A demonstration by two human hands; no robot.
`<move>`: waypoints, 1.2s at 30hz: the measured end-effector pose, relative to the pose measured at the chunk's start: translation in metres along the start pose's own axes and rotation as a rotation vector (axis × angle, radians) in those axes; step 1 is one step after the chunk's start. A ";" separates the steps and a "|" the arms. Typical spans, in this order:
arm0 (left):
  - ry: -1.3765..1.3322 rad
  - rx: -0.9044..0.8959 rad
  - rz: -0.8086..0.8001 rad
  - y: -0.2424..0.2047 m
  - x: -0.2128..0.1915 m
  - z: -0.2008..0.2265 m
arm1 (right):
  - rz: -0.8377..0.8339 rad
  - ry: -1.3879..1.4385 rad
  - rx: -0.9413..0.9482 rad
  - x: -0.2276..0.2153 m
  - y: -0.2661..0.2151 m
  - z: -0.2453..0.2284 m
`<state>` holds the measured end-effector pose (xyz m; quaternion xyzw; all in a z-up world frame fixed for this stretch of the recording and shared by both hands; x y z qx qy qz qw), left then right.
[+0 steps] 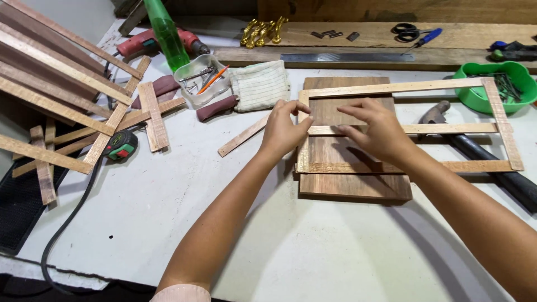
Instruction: Assemble a decorative wood frame by sanding small components and attaching them to a larger base using a hammer and small nails.
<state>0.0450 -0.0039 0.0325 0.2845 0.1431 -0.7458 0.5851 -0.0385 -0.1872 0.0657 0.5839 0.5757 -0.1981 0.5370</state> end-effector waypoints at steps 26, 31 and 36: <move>0.063 0.764 -0.361 0.058 0.384 0.340 | 0.283 -0.311 0.355 -0.249 -0.209 0.293; 0.210 0.847 -0.357 0.082 0.444 0.345 | 0.236 -0.253 0.466 -0.246 -0.210 0.342; 0.391 0.963 -0.322 0.097 0.493 0.344 | 0.145 -0.297 0.383 -0.217 -0.207 0.390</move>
Point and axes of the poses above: each hand's wrist, its own y-axis towards the middle knuckle, its own x-axis out of the palm, z = x × y, the point moved 8 cm from there along y, towards the middle knuckle, and after that the axes turned 6 degrees about -x, right-handed, at the moved point
